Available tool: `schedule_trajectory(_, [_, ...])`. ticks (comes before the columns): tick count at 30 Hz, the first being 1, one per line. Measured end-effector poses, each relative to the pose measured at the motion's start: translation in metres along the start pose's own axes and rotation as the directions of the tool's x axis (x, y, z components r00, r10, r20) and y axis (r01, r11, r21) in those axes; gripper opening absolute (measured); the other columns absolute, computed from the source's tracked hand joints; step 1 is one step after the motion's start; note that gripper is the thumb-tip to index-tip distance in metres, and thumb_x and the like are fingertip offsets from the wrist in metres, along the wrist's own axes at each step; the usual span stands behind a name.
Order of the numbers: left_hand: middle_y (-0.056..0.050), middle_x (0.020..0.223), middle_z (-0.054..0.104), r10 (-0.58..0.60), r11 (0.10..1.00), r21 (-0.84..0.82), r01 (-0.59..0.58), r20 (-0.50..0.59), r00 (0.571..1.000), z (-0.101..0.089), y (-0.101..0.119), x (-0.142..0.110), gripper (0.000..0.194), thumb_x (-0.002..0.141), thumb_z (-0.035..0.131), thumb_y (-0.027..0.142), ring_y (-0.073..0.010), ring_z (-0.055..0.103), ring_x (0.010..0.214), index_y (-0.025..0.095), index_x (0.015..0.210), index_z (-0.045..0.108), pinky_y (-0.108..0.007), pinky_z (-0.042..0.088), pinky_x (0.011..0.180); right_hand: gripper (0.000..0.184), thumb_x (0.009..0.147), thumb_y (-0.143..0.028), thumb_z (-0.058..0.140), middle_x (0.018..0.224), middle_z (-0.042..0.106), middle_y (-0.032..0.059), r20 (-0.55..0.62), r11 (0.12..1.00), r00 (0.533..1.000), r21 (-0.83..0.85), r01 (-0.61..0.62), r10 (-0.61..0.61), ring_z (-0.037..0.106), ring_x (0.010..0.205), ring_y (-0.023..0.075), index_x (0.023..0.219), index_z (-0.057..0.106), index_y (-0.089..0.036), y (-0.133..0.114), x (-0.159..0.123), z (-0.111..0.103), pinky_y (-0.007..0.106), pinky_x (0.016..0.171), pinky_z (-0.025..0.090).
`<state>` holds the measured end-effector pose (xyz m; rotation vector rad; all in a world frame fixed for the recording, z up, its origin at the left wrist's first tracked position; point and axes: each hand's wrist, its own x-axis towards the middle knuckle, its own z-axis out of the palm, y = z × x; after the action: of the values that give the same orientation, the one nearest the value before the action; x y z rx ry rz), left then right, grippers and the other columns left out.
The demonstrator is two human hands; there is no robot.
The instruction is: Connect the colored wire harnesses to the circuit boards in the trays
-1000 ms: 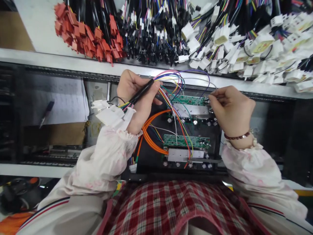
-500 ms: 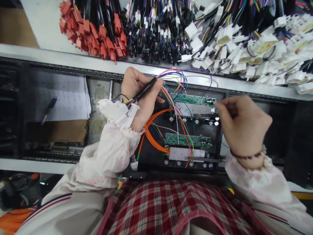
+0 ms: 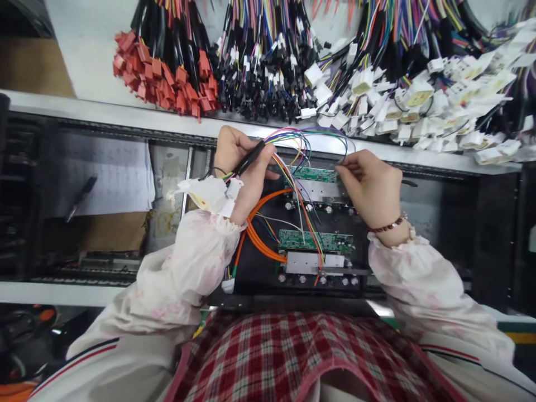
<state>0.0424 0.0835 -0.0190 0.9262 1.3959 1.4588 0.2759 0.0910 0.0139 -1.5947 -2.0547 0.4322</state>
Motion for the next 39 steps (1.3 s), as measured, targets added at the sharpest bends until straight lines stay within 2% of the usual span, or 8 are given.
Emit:
schedule_trajectory(4, [0.001,0.075,0.066,-0.067,0.996,0.052,0.067,-0.005,0.998,0.001,0.002,0.0,0.027,0.085,0.078,0.032,-0.0104,0.067,0.062,0.021,0.081,0.054,-0.02,0.054,0.044,0.005,0.088,-0.025,0.065,0.079,0.073,0.0015,-0.006,1.0,1.0,-0.005,-0.004,0.004,0.07,0.071,0.0163,0.089,0.066,-0.02,0.009,0.001,0.015,0.029,0.067,0.053])
schedule_trajectory(13, [0.002,0.074,0.073,-0.018,0.991,-0.134,0.016,-0.014,1.0,0.001,0.013,-0.003,0.04,0.08,0.081,0.024,-0.0151,0.073,0.063,0.025,0.082,0.041,-0.018,0.052,0.038,0.008,0.087,-0.028,0.064,0.08,0.074,0.0027,0.007,0.998,0.998,-0.011,-0.057,0.057,0.071,0.071,0.017,0.087,0.066,-0.02,0.009,0.0,0.014,0.03,0.068,0.054])
schedule_trajectory(20, [0.004,0.072,0.071,0.073,0.992,-0.098,-0.075,-0.025,0.997,0.002,0.012,-0.003,0.035,0.081,0.077,0.015,-0.0141,0.071,0.062,0.026,0.083,0.043,-0.018,0.049,0.037,0.009,0.088,-0.029,0.063,0.082,0.074,0.0029,0.018,0.999,0.999,-0.007,-0.05,0.051,0.071,0.074,0.0172,0.089,0.067,-0.02,0.008,-0.001,0.015,0.031,0.07,0.054])
schedule_trajectory(26, [0.002,0.074,0.074,0.053,0.993,-0.1,-0.055,-0.024,0.998,0.002,0.012,-0.002,0.035,0.081,0.078,0.019,-0.0138,0.069,0.059,0.025,0.08,0.043,-0.018,0.045,0.035,0.009,0.088,-0.029,0.063,0.081,0.073,0.002,0.038,0.998,0.998,-0.035,-0.052,0.054,0.07,0.074,0.0176,0.088,0.066,-0.021,0.011,0.001,0.014,0.032,0.069,0.052])
schedule_trajectory(28, [0.003,0.072,0.073,0.053,0.994,-0.09,-0.056,-0.033,0.998,0.001,0.011,-0.003,0.036,0.081,0.079,0.021,-0.0132,0.069,0.058,0.025,0.08,0.044,-0.018,0.045,0.035,0.01,0.088,-0.03,0.064,0.082,0.072,0.0024,0.059,0.997,0.996,-0.053,-0.062,0.065,0.069,0.075,0.0186,0.09,0.066,-0.021,0.007,-0.001,0.01,0.033,0.069,0.051])
schedule_trajectory(32, [0.004,0.071,0.071,0.074,0.995,-0.059,-0.075,-0.026,0.997,0.0,0.009,-0.003,0.037,0.082,0.08,0.024,-0.0127,0.069,0.057,0.024,0.082,0.043,-0.018,0.044,0.035,0.019,0.092,-0.038,0.063,0.085,0.07,0.0054,-0.015,0.99,0.999,-0.137,-0.04,0.038,0.066,0.08,0.0211,0.097,0.066,-0.02,-0.021,-0.007,0.005,0.035,0.071,0.048])
schedule_trajectory(36, [0.004,0.073,0.072,0.087,0.994,-0.067,-0.088,-0.021,0.996,-0.001,0.008,-0.003,0.036,0.084,0.079,0.024,-0.013,0.07,0.058,0.023,0.084,0.044,-0.018,0.047,0.037,0.016,0.093,-0.033,0.059,0.089,0.065,0.0084,0.191,0.978,0.977,-0.161,0.13,-0.098,0.061,0.082,0.0222,0.086,0.065,-0.02,-0.052,-0.008,0.01,0.035,0.069,0.045])
schedule_trajectory(39, [0.003,0.074,0.071,0.049,0.997,-0.062,-0.051,-0.036,0.998,0.0,0.009,-0.003,0.033,0.084,0.079,0.025,-0.0125,0.069,0.06,0.023,0.083,0.046,-0.018,0.049,0.039,0.013,0.091,-0.026,0.057,0.088,0.062,0.008,0.266,0.975,0.958,-0.156,0.156,-0.111,0.059,0.078,0.0212,0.082,0.064,-0.019,-0.047,-0.009,0.001,0.035,0.067,0.045])
